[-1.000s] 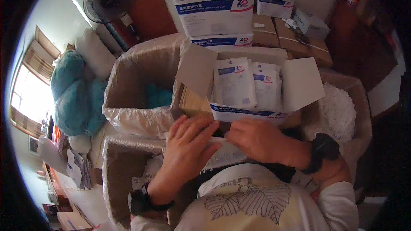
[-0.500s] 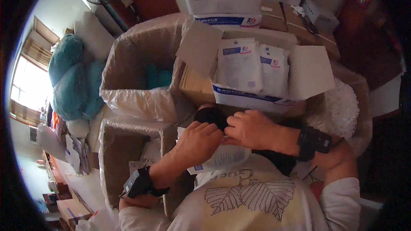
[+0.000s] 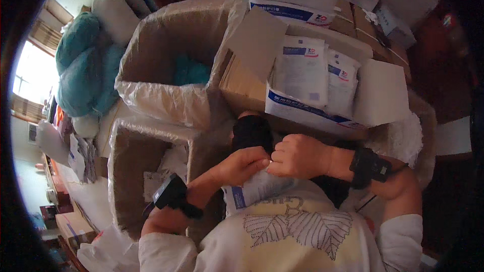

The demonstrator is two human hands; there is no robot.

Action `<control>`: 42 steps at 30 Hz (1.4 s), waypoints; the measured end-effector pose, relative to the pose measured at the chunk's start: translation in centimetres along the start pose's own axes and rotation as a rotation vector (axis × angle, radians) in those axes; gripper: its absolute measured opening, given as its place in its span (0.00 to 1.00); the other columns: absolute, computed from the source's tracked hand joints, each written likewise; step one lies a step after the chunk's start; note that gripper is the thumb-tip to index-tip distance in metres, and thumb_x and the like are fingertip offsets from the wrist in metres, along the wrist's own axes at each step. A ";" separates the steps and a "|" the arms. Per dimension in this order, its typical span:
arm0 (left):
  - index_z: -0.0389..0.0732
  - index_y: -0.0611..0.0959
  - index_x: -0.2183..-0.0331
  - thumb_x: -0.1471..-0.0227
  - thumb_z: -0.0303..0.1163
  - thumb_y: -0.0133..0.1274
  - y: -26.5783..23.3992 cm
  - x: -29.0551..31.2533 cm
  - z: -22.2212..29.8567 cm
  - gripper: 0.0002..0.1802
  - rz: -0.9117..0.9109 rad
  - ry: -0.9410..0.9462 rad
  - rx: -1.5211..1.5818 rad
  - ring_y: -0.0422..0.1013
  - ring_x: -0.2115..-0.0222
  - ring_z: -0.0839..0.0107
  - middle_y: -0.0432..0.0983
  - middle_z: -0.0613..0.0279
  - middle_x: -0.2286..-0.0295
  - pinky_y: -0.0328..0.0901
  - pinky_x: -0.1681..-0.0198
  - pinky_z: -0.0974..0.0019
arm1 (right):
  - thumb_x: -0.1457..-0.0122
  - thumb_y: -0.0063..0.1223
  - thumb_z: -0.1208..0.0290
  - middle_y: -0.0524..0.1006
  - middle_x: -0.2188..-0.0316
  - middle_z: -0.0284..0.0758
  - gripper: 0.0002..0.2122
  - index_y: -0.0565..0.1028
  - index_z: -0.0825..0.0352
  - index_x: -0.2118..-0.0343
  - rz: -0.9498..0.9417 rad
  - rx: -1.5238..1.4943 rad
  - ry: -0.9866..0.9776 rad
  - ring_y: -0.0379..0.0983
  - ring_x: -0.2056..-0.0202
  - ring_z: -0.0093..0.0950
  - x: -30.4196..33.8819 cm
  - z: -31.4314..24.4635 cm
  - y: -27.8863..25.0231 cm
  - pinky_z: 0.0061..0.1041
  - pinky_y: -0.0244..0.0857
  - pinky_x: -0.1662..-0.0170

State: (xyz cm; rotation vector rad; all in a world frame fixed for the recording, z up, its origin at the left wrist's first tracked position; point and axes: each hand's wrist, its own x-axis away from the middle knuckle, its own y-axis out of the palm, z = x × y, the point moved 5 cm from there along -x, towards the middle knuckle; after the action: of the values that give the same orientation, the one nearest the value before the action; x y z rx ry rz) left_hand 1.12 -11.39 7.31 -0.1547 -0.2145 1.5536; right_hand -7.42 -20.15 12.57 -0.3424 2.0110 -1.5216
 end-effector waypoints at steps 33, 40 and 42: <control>0.40 0.71 0.77 0.59 0.32 0.47 -0.6 -2.1 -6.2 0.06 0.178 -0.011 -0.828 0.67 0.75 0.56 0.69 0.56 0.78 0.63 0.72 0.58 | 0.56 0.48 0.65 0.71 0.84 0.31 0.06 0.69 0.60 0.83 -0.168 0.084 0.393 0.69 0.78 0.28 0.9 2.5 7.7 0.27 0.58 0.70; 0.39 0.71 0.74 0.57 0.31 0.45 -1.2 -2.6 -10.3 0.06 0.080 -0.091 -0.709 0.68 0.72 0.52 0.70 0.53 0.76 0.63 0.71 0.53 | 0.61 0.47 0.70 0.71 0.85 0.31 0.03 0.69 0.61 0.86 -0.234 -0.058 0.074 0.69 0.81 0.29 -0.4 -0.1 9.0 0.27 0.59 0.77; 0.39 0.71 0.73 0.56 0.31 0.44 -3.2 -1.5 -12.5 0.07 0.112 -0.364 -0.679 0.68 0.70 0.50 0.71 0.50 0.74 0.62 0.69 0.52 | 0.61 0.47 0.70 0.72 0.85 0.31 0.03 0.69 0.60 0.86 -0.231 -0.112 0.027 0.69 0.82 0.29 -0.4 -1.7 9.1 0.26 0.59 0.79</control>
State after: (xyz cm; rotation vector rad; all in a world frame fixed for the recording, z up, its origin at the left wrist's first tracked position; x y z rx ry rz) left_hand 7.11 -12.42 -4.15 -0.4196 -1.0361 1.5594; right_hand -6.80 -15.70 4.45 -0.6206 2.1427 -1.5589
